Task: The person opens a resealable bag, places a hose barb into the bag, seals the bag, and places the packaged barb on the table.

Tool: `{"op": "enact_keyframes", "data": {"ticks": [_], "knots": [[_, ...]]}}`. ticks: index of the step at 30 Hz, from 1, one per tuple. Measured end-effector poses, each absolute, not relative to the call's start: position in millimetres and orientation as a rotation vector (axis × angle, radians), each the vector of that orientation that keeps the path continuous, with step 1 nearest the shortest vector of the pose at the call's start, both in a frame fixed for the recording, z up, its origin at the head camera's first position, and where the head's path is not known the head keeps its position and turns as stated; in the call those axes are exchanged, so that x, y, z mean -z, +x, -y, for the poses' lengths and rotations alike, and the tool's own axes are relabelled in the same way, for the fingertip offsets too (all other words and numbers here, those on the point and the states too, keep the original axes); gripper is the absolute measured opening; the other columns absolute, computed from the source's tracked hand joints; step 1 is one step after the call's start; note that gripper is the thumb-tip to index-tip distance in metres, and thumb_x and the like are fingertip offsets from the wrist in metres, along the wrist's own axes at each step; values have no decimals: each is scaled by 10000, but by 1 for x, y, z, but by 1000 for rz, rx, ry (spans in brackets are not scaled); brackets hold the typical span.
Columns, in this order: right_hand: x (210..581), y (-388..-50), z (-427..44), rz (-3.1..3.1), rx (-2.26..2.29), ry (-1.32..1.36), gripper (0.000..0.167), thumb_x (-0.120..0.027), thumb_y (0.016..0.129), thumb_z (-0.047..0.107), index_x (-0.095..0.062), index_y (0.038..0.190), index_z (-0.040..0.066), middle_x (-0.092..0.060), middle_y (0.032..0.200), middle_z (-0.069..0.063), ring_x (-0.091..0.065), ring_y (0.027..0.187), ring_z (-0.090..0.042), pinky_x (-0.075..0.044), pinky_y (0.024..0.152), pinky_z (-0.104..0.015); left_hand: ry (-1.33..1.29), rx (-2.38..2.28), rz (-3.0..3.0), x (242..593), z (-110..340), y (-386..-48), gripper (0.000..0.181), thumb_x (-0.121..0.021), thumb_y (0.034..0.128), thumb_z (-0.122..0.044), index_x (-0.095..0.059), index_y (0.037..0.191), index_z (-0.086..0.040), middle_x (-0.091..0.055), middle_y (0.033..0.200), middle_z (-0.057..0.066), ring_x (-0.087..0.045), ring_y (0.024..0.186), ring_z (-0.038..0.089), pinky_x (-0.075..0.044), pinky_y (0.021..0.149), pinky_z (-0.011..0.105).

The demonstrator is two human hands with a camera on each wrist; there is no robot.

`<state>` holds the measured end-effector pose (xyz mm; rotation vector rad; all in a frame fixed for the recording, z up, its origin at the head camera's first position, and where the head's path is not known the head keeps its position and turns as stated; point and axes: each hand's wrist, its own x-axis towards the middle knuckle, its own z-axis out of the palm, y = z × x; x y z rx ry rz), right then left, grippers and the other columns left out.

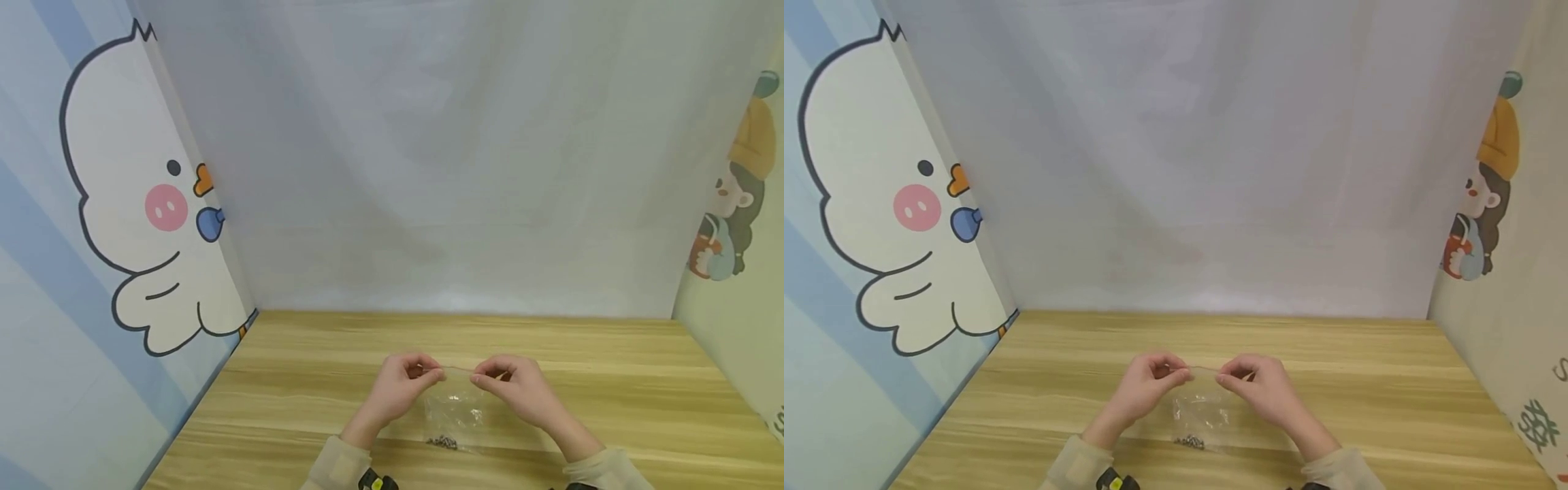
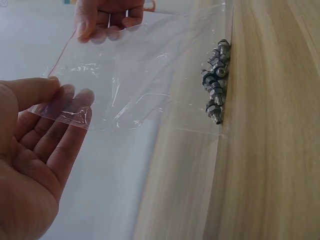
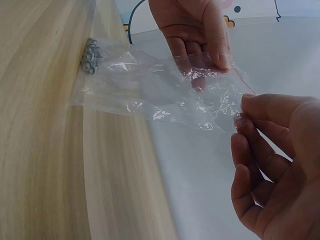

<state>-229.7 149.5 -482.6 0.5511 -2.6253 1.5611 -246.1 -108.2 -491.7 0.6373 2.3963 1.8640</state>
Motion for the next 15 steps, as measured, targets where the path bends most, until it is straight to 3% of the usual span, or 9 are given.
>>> {"op": "enact_keyframes", "data": {"ticks": [9, 15], "knots": [[484, -231, -150, 2595, -1497, 580, 97, -814, 975, 283, -812, 1009, 192, -746, 922, 96, -671, 863, -108, -573, 754, -281, 646, -1830, -2431, 489, 103, -248, 92, -786, 994, -171, -798, 996, -80, -783, 934, 9, -742, 870, 301, -523, 689, 225], [483, -230, -150, 2555, -1505, 619, 48, -815, 973, 256, -821, 970, 208, -745, 921, 93, -656, 813, -108, -568, 704, -283, 670, -1814, -2414, 488, 100, -249, 166, -791, 991, -182, -802, 1099, -57, -796, 1036, 15, -753, 925, 167, -598, 798, 249]]}}
